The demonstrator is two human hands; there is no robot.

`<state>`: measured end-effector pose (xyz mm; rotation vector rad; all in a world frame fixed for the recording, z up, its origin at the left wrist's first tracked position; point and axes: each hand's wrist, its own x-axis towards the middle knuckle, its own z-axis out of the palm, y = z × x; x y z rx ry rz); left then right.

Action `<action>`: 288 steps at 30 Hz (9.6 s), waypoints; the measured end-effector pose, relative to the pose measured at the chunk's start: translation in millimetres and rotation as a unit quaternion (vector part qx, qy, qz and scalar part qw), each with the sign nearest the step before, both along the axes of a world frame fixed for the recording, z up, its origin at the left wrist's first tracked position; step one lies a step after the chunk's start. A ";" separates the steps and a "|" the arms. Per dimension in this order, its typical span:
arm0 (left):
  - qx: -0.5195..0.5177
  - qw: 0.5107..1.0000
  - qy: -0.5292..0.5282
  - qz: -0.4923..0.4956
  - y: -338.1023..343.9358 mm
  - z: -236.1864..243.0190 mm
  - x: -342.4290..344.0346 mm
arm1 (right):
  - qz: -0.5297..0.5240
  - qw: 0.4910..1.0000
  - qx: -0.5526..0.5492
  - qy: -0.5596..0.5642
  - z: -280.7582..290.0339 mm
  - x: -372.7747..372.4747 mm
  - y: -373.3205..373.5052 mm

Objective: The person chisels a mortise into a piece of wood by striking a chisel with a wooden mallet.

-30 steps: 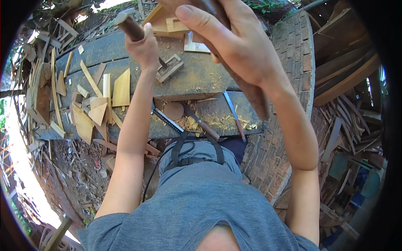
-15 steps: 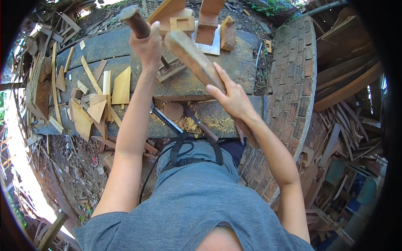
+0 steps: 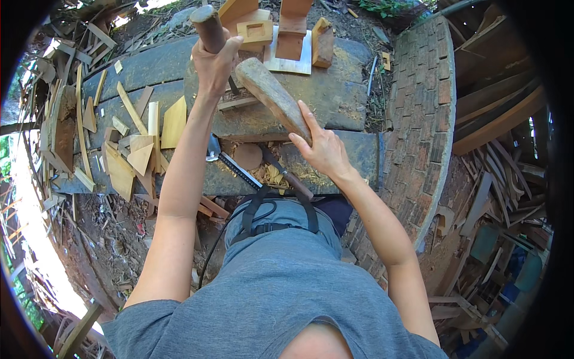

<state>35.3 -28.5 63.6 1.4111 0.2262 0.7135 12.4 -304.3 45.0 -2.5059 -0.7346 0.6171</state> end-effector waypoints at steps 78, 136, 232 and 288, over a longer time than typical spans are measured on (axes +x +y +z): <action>-0.141 0.956 -0.125 0.225 14.6 -22.0 -36.6 | 0.008 0.997 0.071 -0.031 -25.0 -14.0 9.2; 0.214 0.971 -0.013 0.108 -32.0 -13.4 26.5 | -0.071 0.941 0.329 -0.038 128.5 27.7 4.7; -0.150 0.951 -0.085 0.258 10.8 -11.2 -31.0 | -0.103 0.864 0.028 0.492 129.8 -216.5 -242.2; -0.181 0.952 -0.112 0.220 17.4 18.2 -35.4 | 0.019 0.944 0.012 -0.330 -35.3 2.0 42.6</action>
